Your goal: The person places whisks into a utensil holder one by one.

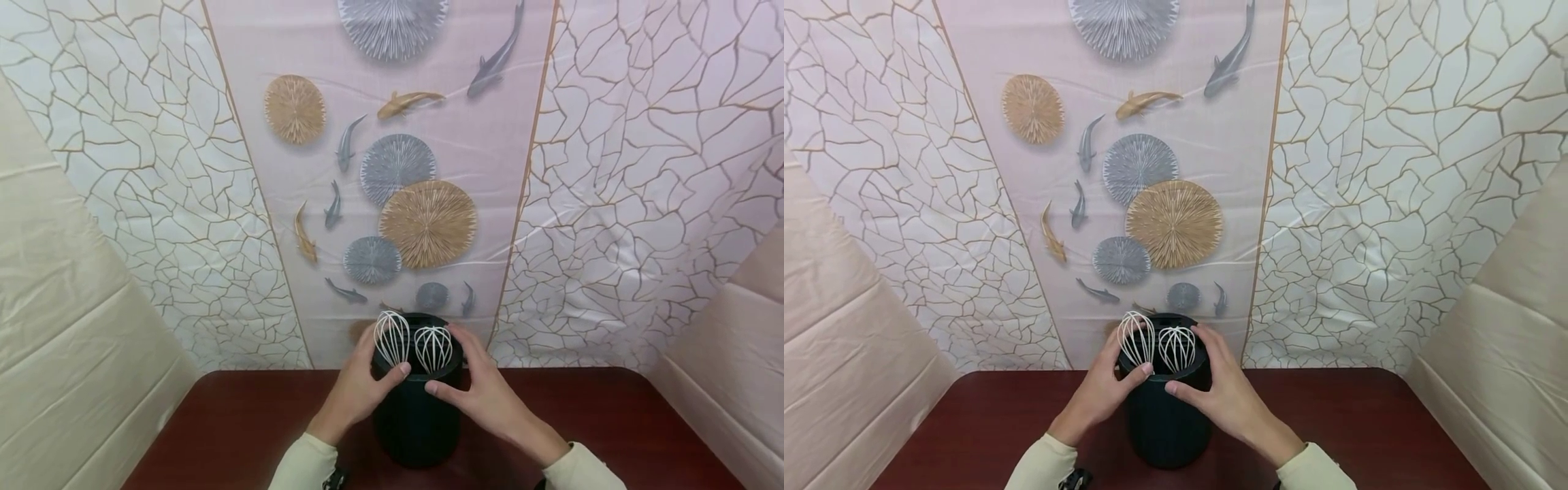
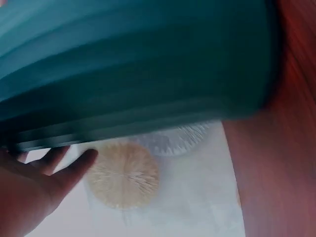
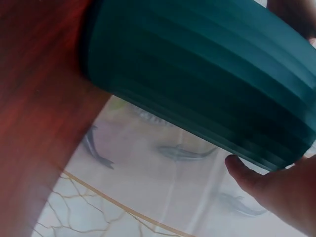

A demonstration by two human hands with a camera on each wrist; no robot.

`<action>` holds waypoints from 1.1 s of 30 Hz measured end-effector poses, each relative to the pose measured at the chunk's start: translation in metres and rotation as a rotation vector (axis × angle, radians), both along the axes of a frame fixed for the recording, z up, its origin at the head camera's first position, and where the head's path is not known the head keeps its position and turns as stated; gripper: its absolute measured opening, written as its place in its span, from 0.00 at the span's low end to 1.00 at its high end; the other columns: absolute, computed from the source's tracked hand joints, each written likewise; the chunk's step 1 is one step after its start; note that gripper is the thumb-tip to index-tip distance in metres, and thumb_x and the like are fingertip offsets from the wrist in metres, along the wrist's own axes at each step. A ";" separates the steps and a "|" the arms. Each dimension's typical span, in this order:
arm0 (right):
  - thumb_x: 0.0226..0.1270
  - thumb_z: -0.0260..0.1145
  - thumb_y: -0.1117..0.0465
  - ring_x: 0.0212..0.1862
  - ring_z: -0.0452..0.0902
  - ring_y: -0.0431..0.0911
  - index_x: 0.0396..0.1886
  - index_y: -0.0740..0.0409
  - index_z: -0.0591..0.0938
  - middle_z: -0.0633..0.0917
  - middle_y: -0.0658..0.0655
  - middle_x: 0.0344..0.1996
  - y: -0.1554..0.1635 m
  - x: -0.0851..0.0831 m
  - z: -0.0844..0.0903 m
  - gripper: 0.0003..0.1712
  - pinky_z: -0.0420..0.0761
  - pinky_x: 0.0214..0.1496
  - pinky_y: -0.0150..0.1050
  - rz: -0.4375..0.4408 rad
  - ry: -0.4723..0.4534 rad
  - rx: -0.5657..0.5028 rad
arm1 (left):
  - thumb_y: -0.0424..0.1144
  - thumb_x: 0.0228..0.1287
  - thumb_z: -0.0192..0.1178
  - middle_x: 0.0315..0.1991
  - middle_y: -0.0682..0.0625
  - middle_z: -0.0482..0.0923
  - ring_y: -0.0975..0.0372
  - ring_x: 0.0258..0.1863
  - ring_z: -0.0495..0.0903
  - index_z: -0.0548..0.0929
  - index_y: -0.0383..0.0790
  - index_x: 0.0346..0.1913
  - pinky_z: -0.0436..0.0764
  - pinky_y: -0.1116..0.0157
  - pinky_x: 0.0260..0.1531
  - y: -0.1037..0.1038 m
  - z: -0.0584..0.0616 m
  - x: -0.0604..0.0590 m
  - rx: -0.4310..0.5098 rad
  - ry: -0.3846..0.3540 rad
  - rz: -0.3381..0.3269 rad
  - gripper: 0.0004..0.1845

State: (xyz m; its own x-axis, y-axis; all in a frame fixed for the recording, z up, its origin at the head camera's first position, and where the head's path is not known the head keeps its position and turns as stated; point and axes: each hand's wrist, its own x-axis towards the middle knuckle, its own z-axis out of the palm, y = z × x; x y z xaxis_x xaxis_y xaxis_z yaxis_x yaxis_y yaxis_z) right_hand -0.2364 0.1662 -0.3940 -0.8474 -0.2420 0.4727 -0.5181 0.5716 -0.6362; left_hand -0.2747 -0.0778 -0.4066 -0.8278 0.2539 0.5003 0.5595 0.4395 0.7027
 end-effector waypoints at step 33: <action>0.67 0.77 0.43 0.77 0.64 0.59 0.80 0.45 0.66 0.59 0.54 0.81 -0.003 -0.007 -0.018 0.47 0.72 0.70 0.64 -0.018 0.004 -0.045 | 0.38 0.68 0.73 0.54 0.43 0.87 0.55 0.49 0.87 0.82 0.38 0.66 0.86 0.62 0.49 -0.018 0.080 0.008 0.107 -0.144 -0.224 0.25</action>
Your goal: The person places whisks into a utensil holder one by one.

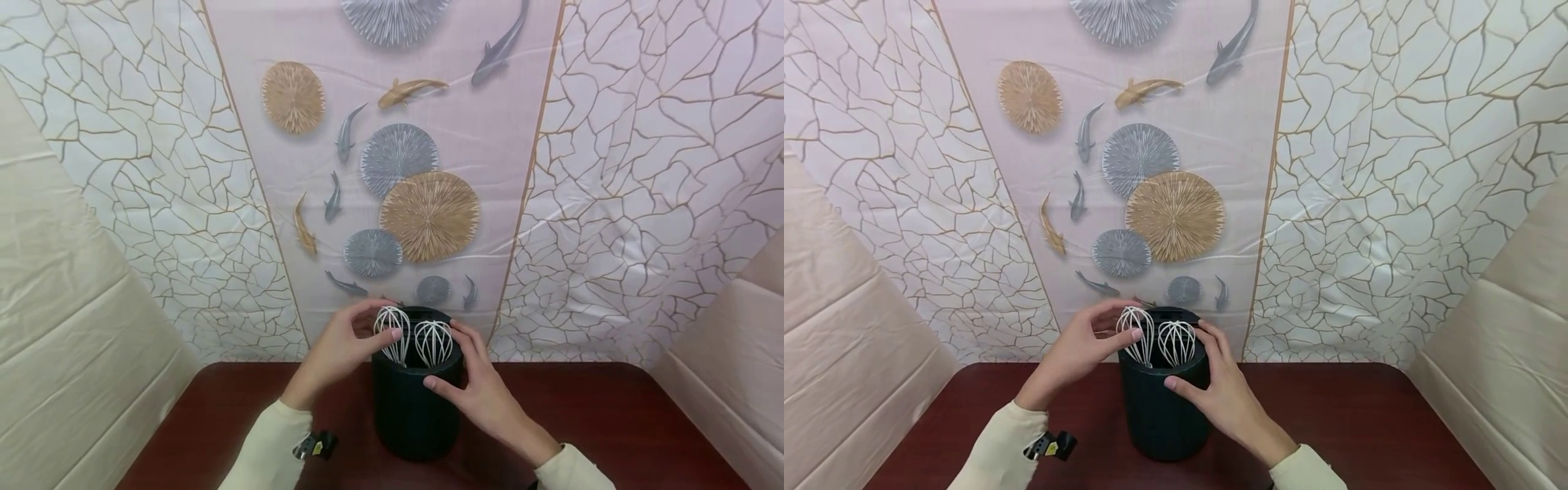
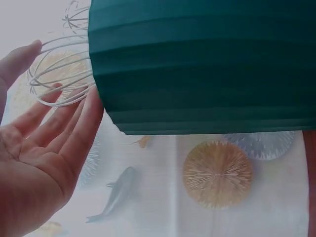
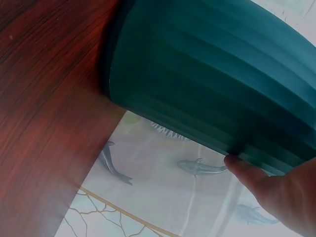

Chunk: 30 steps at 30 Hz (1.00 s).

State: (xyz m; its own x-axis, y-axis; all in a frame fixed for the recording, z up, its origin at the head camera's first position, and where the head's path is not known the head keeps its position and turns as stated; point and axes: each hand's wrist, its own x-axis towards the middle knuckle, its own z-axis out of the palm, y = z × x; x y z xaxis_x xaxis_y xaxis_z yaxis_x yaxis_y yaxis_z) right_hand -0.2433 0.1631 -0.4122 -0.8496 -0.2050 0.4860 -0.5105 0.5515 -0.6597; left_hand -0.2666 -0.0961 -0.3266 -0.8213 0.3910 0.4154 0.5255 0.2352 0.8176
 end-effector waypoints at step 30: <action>0.67 0.76 0.42 0.75 0.67 0.59 0.80 0.45 0.64 0.58 0.53 0.81 0.000 0.000 -0.001 0.48 0.74 0.69 0.64 -0.012 -0.007 0.027 | 0.41 0.65 0.76 0.53 0.50 0.89 0.61 0.54 0.87 0.86 0.43 0.61 0.83 0.55 0.60 0.008 -0.025 0.003 0.029 0.076 0.119 0.23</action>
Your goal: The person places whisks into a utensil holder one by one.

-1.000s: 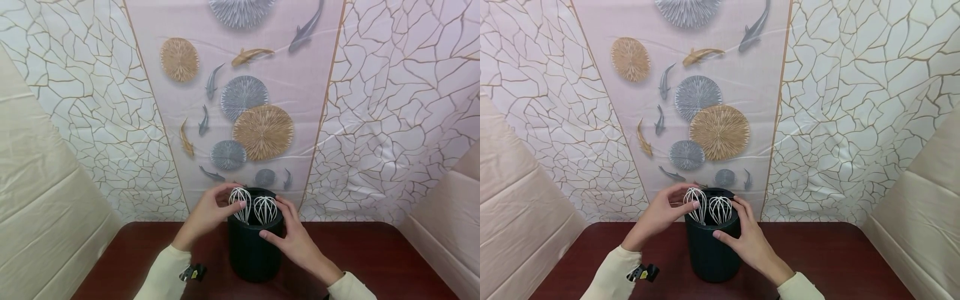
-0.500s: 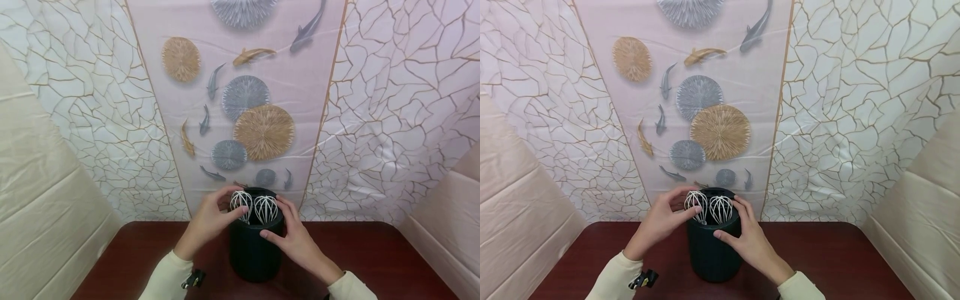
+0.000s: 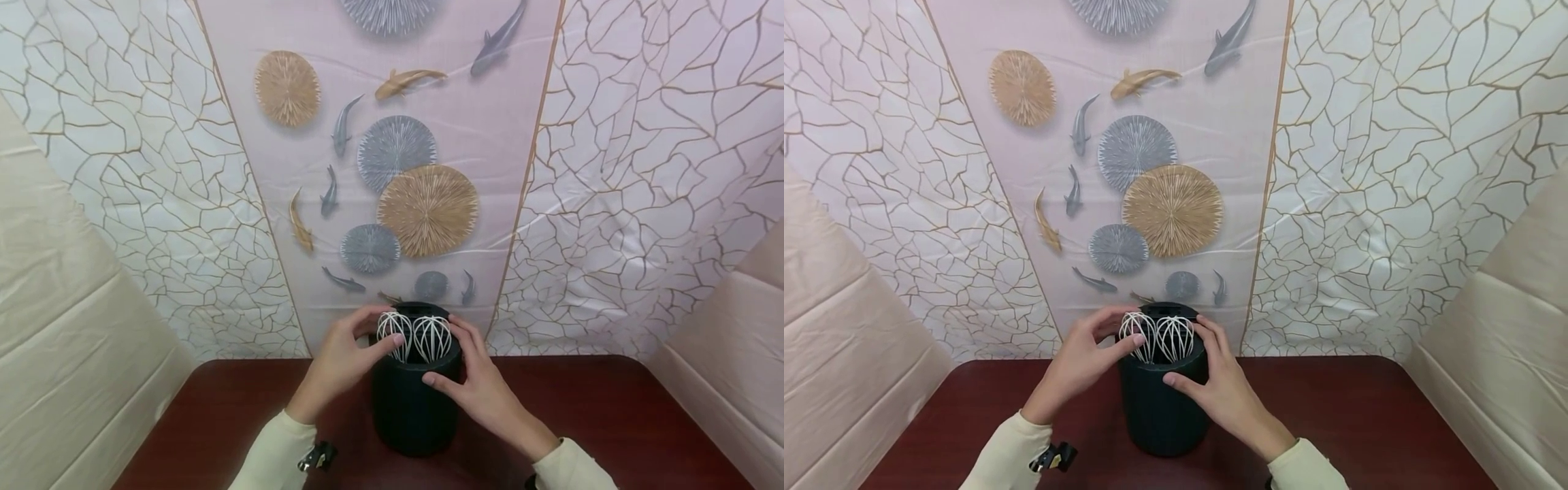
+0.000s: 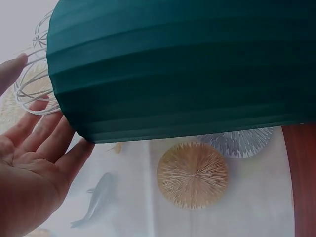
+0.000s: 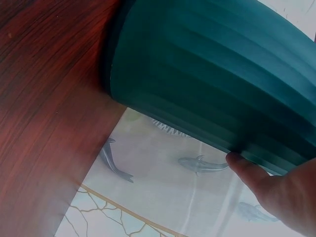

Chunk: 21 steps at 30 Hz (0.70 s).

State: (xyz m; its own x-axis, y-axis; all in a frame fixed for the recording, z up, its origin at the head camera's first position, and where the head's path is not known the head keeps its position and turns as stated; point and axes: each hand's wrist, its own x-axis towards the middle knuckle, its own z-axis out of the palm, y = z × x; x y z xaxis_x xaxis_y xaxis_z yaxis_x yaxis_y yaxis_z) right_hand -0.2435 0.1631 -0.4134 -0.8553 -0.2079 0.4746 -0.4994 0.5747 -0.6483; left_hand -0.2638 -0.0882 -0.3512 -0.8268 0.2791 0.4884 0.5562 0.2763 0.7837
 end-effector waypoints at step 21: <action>0.68 0.75 0.42 0.77 0.65 0.60 0.80 0.44 0.64 0.57 0.52 0.82 0.002 0.000 0.000 0.47 0.72 0.70 0.65 0.020 -0.012 -0.007 | 0.48 0.68 0.73 0.58 0.56 0.84 0.63 0.59 0.82 0.82 0.51 0.67 0.77 0.50 0.64 0.001 -0.007 0.004 -0.095 0.040 0.036 0.26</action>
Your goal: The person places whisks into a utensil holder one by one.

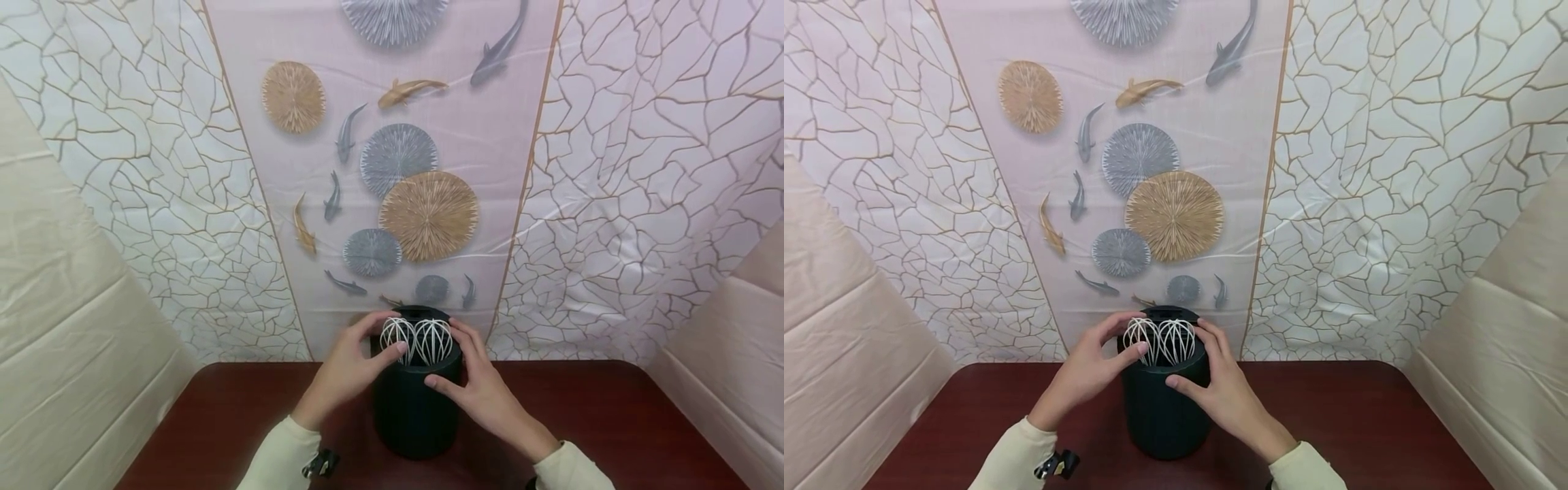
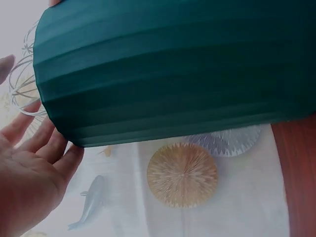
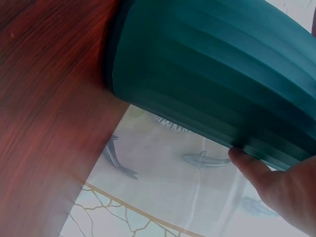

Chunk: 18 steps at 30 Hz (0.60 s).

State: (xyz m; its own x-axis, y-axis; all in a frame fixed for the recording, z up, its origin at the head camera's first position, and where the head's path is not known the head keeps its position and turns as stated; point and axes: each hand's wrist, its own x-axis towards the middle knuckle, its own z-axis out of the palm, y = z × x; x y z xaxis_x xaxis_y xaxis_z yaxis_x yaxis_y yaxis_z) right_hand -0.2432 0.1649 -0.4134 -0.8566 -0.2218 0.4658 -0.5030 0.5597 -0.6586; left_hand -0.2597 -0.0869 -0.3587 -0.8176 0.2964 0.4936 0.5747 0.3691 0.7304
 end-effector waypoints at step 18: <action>0.72 0.74 0.56 0.78 0.60 0.61 0.84 0.42 0.52 0.52 0.56 0.85 0.001 -0.003 -0.016 0.52 0.70 0.70 0.68 0.039 0.045 -0.086 | 0.49 0.72 0.68 0.78 0.52 0.67 0.50 0.76 0.68 0.65 0.53 0.82 0.70 0.38 0.71 -0.013 -0.055 -0.004 0.090 0.002 0.028 0.39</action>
State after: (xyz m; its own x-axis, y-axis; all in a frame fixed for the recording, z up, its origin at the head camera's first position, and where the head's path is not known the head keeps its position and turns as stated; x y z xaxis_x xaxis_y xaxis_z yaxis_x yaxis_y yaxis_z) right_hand -0.2462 0.1662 -0.4296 -0.8260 -0.2126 0.5220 -0.5535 0.4813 -0.6797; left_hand -0.2639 -0.0996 -0.4135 -0.8240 0.2284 0.5186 0.5666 0.3180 0.7602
